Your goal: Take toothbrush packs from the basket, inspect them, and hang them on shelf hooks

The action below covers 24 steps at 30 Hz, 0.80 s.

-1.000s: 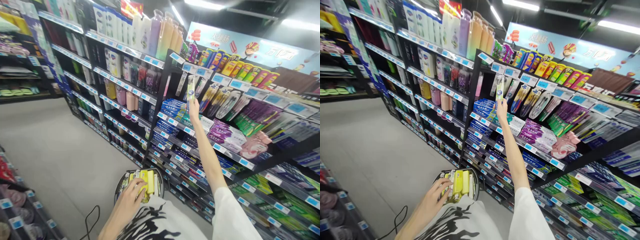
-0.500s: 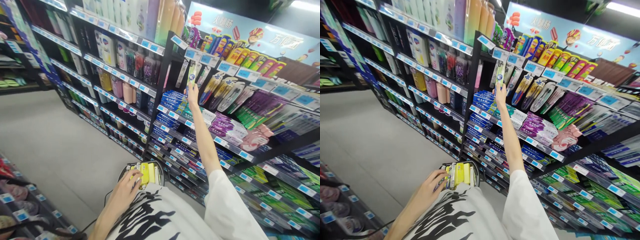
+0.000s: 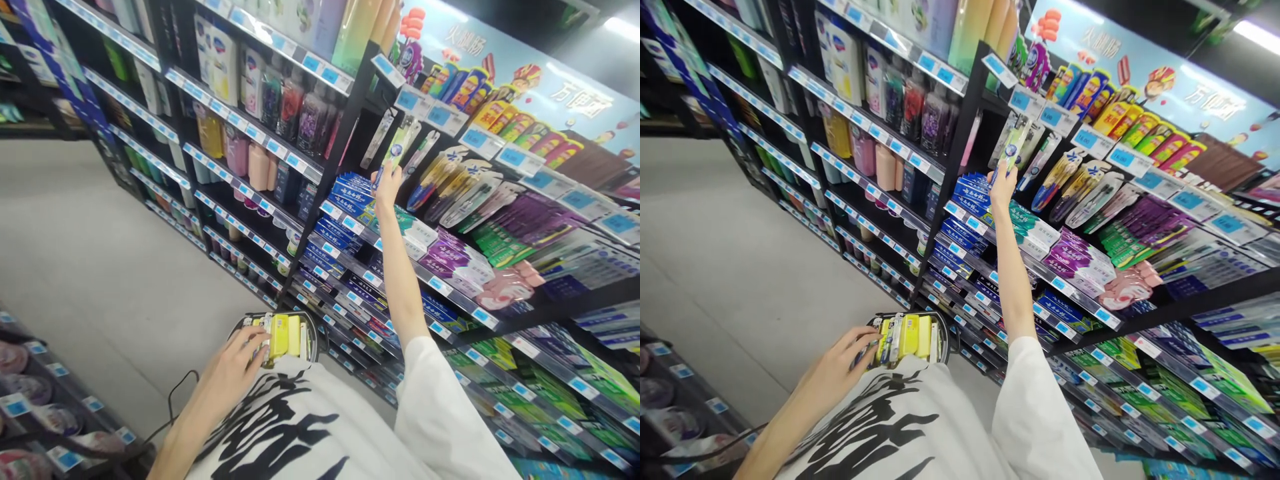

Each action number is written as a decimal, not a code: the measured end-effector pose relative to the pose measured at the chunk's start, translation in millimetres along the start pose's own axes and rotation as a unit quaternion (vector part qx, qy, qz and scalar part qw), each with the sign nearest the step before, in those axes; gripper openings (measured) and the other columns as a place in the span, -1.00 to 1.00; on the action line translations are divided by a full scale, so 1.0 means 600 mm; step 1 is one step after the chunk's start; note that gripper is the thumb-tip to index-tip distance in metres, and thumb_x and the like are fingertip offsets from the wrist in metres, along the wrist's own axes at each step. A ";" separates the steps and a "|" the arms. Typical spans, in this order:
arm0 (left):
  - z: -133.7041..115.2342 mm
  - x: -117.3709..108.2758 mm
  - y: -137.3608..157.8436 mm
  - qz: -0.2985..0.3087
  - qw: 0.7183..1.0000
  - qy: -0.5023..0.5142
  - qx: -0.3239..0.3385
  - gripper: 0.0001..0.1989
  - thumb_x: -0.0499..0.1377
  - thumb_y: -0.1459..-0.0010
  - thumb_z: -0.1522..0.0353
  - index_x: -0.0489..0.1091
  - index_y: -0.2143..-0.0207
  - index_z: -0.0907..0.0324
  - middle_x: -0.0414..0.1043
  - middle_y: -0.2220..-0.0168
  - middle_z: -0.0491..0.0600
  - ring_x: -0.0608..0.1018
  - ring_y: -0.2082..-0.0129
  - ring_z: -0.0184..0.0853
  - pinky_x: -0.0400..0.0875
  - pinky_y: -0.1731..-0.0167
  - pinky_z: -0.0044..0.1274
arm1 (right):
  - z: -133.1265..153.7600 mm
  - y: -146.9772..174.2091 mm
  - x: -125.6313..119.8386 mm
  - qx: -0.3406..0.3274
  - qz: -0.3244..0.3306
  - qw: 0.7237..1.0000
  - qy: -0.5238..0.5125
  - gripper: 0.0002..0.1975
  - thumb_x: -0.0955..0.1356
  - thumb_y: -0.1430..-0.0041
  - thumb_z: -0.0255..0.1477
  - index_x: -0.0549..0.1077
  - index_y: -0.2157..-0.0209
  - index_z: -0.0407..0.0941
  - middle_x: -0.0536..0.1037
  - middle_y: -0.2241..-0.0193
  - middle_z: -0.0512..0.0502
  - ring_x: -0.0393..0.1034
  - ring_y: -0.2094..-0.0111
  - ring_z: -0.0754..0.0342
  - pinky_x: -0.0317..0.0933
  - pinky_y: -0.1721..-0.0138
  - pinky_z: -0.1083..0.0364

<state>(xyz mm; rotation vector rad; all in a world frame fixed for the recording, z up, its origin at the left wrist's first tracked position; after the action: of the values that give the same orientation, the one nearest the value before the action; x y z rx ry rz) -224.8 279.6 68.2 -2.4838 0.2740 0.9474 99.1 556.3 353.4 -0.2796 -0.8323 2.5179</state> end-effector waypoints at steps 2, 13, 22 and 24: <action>0.001 0.002 0.001 0.002 1.000 -0.004 0.004 -0.64 -0.10 -0.40 0.17 0.44 0.10 0.09 0.42 0.00 -0.01 0.56 0.10 -0.23 0.50 0.06 -0.39 | -0.001 0.006 -0.002 -0.008 -0.026 1.000 -0.008 -0.50 0.18 -0.24 0.14 0.19 0.19 -0.04 0.26 0.57 0.16 0.06 0.68 0.26 -0.12 0.70 0.27; -0.004 0.026 0.004 -0.011 0.999 0.014 0.042 -0.70 -0.06 -0.37 0.25 0.46 0.15 0.07 0.44 0.04 0.00 0.52 0.06 -0.20 0.44 0.04 -0.36 | 0.020 0.017 0.001 0.029 -0.036 0.999 -0.028 -0.56 0.14 -0.30 0.08 0.13 0.23 -0.03 0.26 0.56 0.17 0.01 0.74 0.28 -0.18 0.72 0.25; -0.004 0.028 0.003 -0.038 0.998 0.026 0.043 -0.67 -0.06 -0.37 0.26 0.49 0.20 0.08 0.47 0.10 0.00 0.53 0.14 -0.22 0.45 0.13 -0.40 | 0.032 0.032 -0.021 0.017 -0.053 0.998 0.030 -0.56 0.16 -0.27 0.07 0.13 0.22 -0.04 0.28 0.57 0.17 0.06 0.73 0.25 -0.17 0.72 0.24; -0.001 0.029 0.003 -0.041 0.998 0.027 0.046 -0.67 -0.07 -0.37 0.26 0.49 0.21 0.08 0.47 0.11 -0.01 0.53 0.17 -0.23 0.45 0.15 -0.41 | 0.033 0.028 -0.022 0.001 -0.039 0.997 0.065 -0.53 0.18 -0.24 0.10 0.15 0.21 -0.04 0.30 0.57 0.16 0.11 0.71 0.23 -0.14 0.72 0.24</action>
<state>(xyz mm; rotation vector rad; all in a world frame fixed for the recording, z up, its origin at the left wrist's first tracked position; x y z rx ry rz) -211.9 277.2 56.3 -2.4189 0.2267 0.8175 97.8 527.9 360.0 -0.3981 -0.7730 2.3992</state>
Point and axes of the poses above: each hand's wrist, its own y-axis away from the middle knuckle, its own x-axis out of the palm, z = x × y, the point moved 6 cm from there along -y, towards the middle knuckle
